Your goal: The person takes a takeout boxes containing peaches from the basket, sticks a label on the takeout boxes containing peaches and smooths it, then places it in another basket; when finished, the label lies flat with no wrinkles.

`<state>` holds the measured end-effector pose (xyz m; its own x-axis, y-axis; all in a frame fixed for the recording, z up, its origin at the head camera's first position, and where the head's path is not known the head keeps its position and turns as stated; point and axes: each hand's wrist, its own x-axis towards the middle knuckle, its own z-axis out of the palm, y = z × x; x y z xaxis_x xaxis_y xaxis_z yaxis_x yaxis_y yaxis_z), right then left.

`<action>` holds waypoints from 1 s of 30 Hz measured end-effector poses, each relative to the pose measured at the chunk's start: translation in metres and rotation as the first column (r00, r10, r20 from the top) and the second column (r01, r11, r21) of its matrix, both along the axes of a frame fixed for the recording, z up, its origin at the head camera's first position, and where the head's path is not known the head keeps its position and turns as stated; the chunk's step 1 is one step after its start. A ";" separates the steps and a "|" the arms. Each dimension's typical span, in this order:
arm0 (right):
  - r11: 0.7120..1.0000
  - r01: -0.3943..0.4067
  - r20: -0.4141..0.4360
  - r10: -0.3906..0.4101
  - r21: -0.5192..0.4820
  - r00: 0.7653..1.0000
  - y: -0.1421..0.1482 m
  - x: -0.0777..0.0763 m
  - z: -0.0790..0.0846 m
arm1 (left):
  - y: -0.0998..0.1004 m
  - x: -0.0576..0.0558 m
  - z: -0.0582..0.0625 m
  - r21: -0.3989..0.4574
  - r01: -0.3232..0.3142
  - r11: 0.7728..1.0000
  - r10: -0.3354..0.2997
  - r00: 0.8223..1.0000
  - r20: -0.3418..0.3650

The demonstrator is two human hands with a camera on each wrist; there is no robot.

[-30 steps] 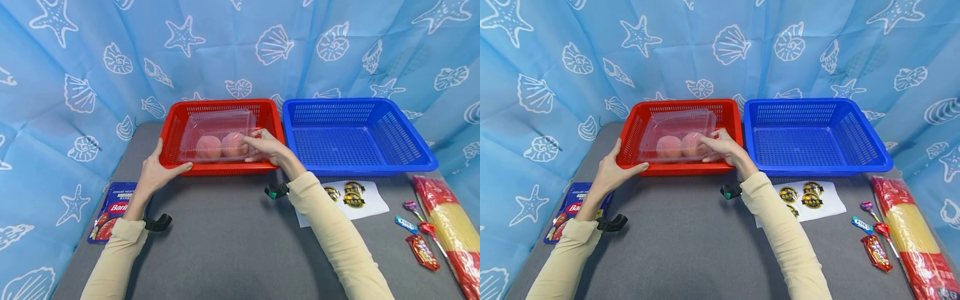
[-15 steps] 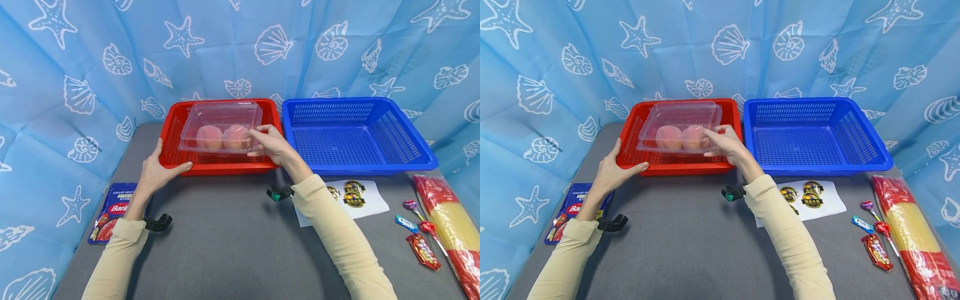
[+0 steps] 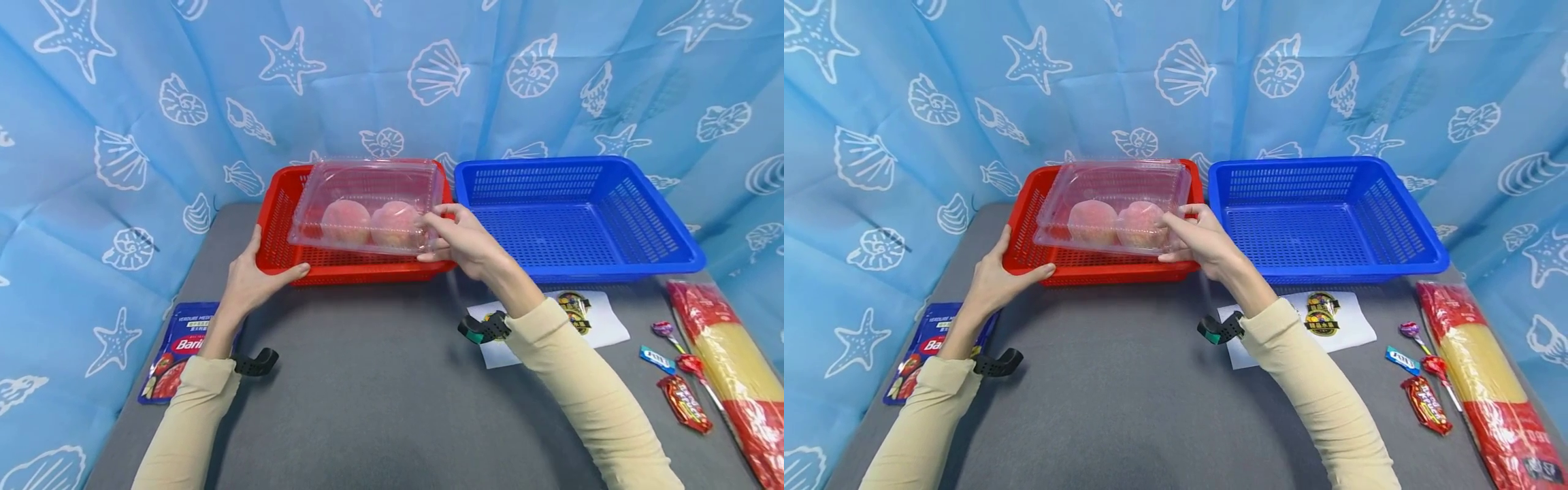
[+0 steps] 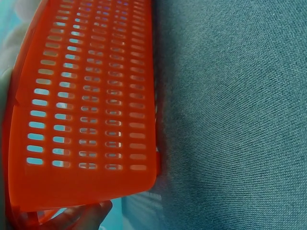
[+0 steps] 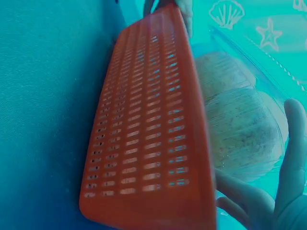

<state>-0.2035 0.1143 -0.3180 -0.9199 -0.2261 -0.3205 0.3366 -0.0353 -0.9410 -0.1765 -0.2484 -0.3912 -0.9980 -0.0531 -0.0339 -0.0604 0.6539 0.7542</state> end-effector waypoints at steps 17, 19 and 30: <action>0.996 -0.087 -0.020 0.087 0.013 0.996 0.036 0.073 0.021 | -0.003 -0.005 -0.006 -0.008 0.065 0.998 -0.066 0.989 -0.135; 0.995 -0.101 -0.026 0.102 0.024 0.994 0.039 0.082 0.020 | -0.003 -0.005 -0.006 -0.012 0.070 0.997 -0.071 0.986 -0.150; 0.986 -0.167 -0.057 0.168 0.021 0.984 0.050 0.124 0.000 | -0.003 -0.009 -0.004 -0.004 0.053 0.999 -0.053 0.992 -0.113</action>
